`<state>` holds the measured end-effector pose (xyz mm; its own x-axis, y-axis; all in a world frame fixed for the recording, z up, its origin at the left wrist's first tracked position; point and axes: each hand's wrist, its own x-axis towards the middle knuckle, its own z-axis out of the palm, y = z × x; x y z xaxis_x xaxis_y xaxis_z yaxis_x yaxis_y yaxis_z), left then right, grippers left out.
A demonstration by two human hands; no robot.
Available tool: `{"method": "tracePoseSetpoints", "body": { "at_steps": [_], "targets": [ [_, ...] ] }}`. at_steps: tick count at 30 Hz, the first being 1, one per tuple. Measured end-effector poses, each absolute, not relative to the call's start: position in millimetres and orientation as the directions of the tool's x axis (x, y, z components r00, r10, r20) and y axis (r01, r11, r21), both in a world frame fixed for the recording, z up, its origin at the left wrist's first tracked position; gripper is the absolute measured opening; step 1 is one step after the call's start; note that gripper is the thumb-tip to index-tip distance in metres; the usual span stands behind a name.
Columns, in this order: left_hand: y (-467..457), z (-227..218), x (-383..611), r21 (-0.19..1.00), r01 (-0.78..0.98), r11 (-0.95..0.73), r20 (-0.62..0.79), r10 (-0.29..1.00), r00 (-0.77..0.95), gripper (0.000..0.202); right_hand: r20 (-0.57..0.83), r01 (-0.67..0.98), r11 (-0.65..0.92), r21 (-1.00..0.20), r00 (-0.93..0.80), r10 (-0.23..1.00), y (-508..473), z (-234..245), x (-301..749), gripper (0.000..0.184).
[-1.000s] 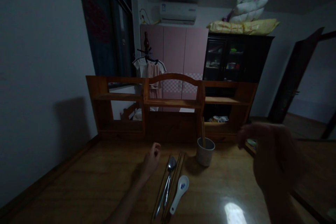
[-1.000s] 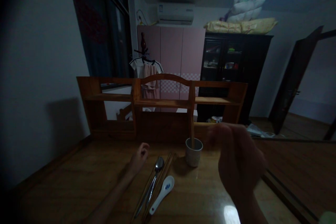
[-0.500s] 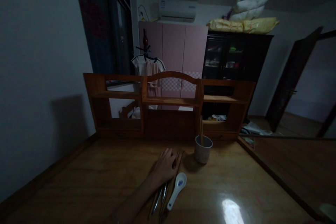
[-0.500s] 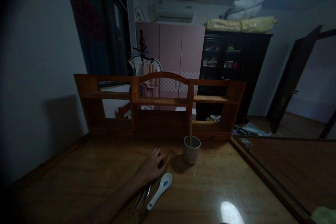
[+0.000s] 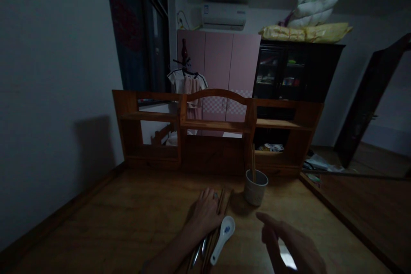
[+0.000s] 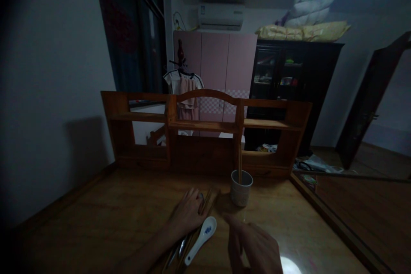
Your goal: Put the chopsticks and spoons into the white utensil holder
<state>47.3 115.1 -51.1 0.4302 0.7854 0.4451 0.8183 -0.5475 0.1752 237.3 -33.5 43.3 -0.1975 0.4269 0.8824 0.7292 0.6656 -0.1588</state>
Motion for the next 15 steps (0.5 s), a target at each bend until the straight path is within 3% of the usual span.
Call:
{"method": "tracePoseSetpoints", "body": {
  "at_steps": [3,6,10,15],
  "targets": [
    [116,-50,47,0.232,0.807,-0.543,0.444,0.797,0.409,0.016,0.763,0.737,0.588,-0.332,-0.156,0.627,-6,16,241,0.018],
    [119,-47,47,0.342,0.787,-0.514,0.443,0.826,0.347,0.016,0.565,0.729,0.459,-0.508,-0.119,0.816,16,-9,245,0.018],
    [132,-50,44,0.527,0.707,-0.471,0.443,0.863,0.244,0.020,0.481,0.696,0.450,-0.559,-0.170,0.860,35,-25,233,0.019],
    [163,-71,33,0.759,0.534,-0.372,0.321,0.928,0.190,0.026,0.338,0.698,0.445,-0.561,-0.298,0.893,45,-25,214,0.020]
  ]
}}
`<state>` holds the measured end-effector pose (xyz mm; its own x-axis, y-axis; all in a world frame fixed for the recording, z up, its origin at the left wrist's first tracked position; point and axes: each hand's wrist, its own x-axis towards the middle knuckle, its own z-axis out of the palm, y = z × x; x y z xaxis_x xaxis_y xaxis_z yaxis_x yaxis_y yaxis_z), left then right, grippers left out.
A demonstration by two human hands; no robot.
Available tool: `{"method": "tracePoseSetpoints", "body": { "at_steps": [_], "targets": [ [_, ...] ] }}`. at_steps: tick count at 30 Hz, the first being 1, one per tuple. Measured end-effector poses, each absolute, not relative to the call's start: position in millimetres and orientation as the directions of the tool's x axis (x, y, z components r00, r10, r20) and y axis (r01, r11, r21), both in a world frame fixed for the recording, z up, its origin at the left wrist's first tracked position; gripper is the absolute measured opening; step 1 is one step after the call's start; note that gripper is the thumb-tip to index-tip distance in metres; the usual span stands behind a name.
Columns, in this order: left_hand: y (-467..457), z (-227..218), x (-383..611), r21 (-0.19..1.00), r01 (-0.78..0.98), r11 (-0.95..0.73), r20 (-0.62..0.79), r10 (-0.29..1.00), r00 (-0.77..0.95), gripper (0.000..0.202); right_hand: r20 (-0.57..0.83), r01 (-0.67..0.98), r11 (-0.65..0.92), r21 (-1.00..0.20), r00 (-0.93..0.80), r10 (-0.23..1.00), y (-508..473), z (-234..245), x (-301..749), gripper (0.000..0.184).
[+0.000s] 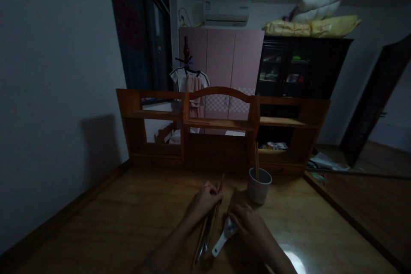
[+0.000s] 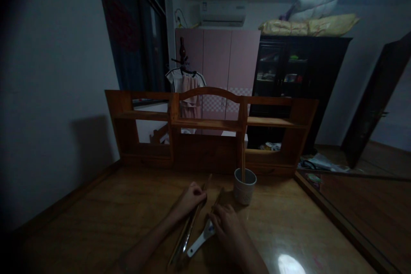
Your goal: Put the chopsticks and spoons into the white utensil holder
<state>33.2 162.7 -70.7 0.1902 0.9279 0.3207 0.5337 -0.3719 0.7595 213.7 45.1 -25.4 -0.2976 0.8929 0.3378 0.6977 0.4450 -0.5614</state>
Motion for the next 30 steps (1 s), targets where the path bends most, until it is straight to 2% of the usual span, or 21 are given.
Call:
{"method": "tracePoseSetpoints", "body": {
  "at_steps": [6,9,12,14,20,24,27,30],
  "targets": [
    [181,-86,25,0.819,0.470,-0.330,0.289,0.944,0.160,0.036,0.292,0.694,0.456,-0.557,-0.351,0.890,45,-26,205,0.024],
    [175,-83,26,0.789,0.505,-0.350,0.305,0.937,0.172,0.033,0.298,0.705,0.457,-0.542,-0.347,0.889,49,-27,205,0.028],
    [164,-76,29,0.732,0.563,-0.384,0.331,0.923,0.198,0.028,0.351,0.715,0.433,-0.549,-0.274,0.896,57,-26,207,0.024],
    [158,-72,31,0.701,0.591,-0.400,0.345,0.915,0.210,0.025,0.344,0.749,0.382,-0.541,-0.217,0.914,62,-24,210,0.022],
    [150,-66,35,0.655,0.635,-0.411,0.331,0.911,0.247,0.022,0.203,0.882,0.172,-0.439,-0.089,0.975,81,-18,214,0.028],
    [151,-65,35,0.658,0.635,-0.404,0.345,0.912,0.223,0.027,0.123,0.924,0.070,-0.375,-0.026,0.992,98,-23,209,0.017],
    [152,-61,35,0.732,0.528,-0.430,0.404,0.899,0.171,0.030,0.086,0.948,0.021,-0.319,0.007,0.996,111,-27,200,0.017],
    [156,-55,36,0.889,0.258,-0.379,0.367,0.925,0.096,0.031,0.065,0.959,0.002,-0.282,0.017,0.998,120,-30,191,0.023]
  ]
}}
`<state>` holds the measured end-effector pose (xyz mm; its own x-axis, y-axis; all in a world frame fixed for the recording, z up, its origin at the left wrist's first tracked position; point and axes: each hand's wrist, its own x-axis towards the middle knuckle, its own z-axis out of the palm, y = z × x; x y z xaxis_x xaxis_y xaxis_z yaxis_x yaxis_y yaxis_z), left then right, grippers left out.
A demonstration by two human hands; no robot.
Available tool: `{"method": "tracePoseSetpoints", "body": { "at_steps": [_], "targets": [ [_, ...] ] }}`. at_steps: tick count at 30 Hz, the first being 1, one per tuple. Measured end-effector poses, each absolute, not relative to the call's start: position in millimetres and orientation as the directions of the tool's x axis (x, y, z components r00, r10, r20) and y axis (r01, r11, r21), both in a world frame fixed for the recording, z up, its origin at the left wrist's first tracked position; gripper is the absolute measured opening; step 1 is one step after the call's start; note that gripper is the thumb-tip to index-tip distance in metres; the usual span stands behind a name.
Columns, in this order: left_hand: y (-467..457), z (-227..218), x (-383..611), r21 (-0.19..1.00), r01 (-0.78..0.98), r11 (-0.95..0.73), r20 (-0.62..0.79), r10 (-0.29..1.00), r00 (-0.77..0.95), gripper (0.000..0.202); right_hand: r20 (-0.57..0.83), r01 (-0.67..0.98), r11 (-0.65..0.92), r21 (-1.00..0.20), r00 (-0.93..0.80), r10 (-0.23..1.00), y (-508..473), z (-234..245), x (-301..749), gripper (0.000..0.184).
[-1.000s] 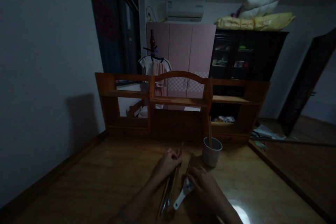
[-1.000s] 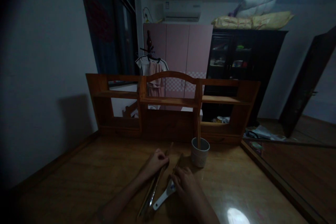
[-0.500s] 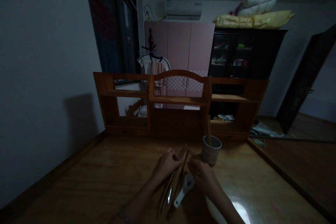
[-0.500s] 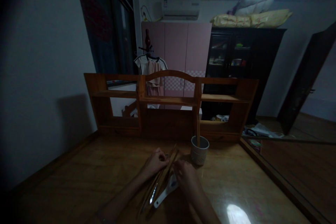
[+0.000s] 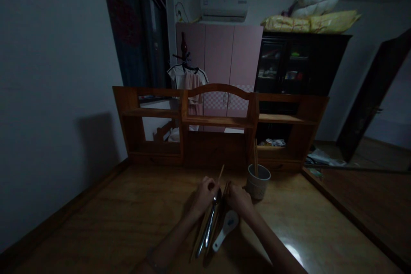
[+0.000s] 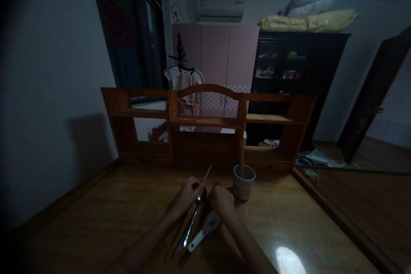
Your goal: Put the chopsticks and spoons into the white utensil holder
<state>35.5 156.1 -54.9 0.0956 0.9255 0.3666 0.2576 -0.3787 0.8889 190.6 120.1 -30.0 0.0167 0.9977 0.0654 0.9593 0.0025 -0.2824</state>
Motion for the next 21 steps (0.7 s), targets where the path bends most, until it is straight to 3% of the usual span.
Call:
{"method": "tracePoseSetpoints", "body": {
  "at_steps": [3,10,21],
  "targets": [
    [164,-55,34,0.961,0.071,-0.266,0.260,0.962,0.085,0.037,0.044,0.963,-0.008,-0.268,0.020,0.999,124,-31,185,0.024],
    [172,-64,29,0.992,-0.123,-0.007,0.025,0.989,0.149,0.054,0.034,0.957,-0.013,-0.290,0.024,0.999,124,-32,182,0.028],
    [164,-57,31,0.955,-0.277,0.105,-0.055,0.981,0.183,0.050,-0.010,0.930,-0.027,-0.368,0.025,1.000,129,-36,191,0.021]
  ]
}}
